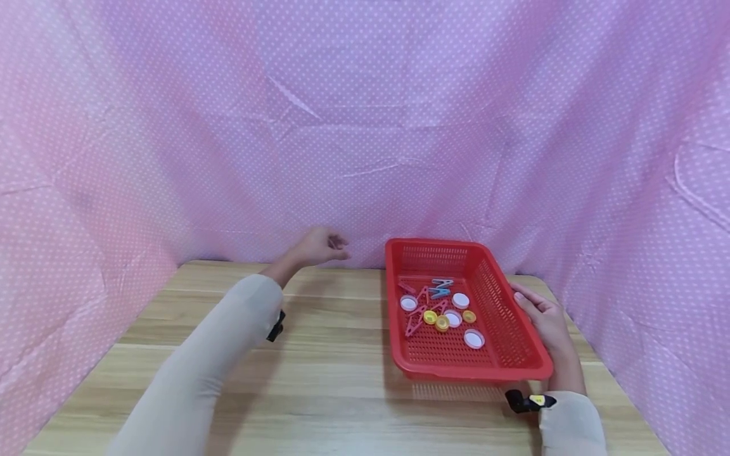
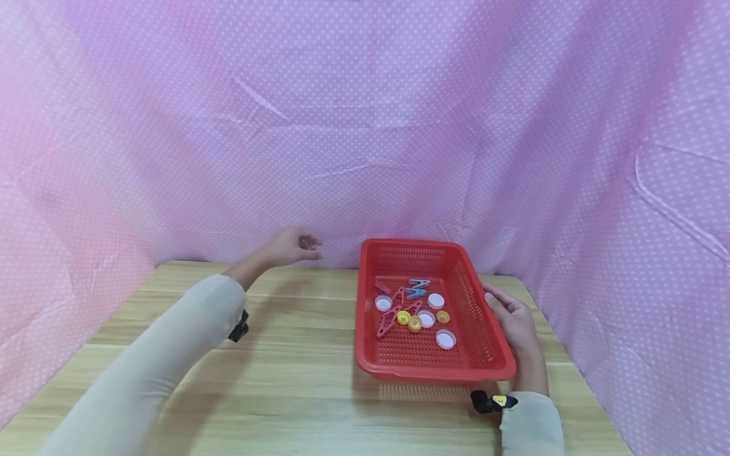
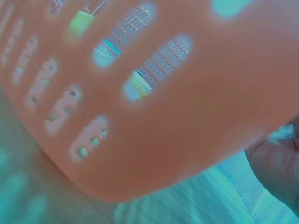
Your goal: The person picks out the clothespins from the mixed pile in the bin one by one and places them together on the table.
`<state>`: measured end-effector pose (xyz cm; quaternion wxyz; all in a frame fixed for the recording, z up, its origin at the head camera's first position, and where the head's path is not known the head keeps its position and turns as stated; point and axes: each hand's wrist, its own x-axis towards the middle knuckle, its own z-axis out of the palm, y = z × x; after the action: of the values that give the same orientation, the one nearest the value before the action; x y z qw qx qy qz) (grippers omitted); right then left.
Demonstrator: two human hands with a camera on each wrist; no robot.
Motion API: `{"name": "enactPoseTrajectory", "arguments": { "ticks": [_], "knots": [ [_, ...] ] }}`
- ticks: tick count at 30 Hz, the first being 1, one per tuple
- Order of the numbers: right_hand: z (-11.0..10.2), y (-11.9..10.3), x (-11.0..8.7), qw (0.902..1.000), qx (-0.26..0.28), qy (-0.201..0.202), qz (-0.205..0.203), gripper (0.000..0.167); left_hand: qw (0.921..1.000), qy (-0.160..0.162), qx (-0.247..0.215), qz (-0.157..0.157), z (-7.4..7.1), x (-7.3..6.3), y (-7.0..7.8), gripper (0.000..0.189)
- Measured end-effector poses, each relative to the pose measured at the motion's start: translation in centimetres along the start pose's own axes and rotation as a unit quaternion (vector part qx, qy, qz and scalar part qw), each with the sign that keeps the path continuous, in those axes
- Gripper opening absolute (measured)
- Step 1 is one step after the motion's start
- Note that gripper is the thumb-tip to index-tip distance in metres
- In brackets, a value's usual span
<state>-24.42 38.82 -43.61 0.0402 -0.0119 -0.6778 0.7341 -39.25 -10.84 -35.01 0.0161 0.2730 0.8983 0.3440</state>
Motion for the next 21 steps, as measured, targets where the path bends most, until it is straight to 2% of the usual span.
{"name": "enactPoseTrajectory", "arguments": {
  "ticks": [7,12,17,21],
  "knots": [
    [-0.1,0.1,0.1,0.9999,0.009,-0.002,-0.006,0.041,0.9968,-0.032,0.015,0.072,3.6,2.8,5.1,0.038],
    [-0.3,0.2,0.3,0.9998,0.01,-0.007,-0.017,0.038,0.9924,-0.061,-0.025,0.104,6.0,3.9,8.3,0.036],
    [-0.4,0.4,0.6,0.9994,0.013,-0.01,-0.031,0.039,0.9856,-0.107,-0.035,0.126,8.3,4.9,10.3,0.033],
    [-0.4,0.7,0.8,0.9991,0.011,-0.013,-0.038,0.041,0.9815,-0.133,-0.038,0.133,10.1,5.6,11.2,0.031]
  ]
}}
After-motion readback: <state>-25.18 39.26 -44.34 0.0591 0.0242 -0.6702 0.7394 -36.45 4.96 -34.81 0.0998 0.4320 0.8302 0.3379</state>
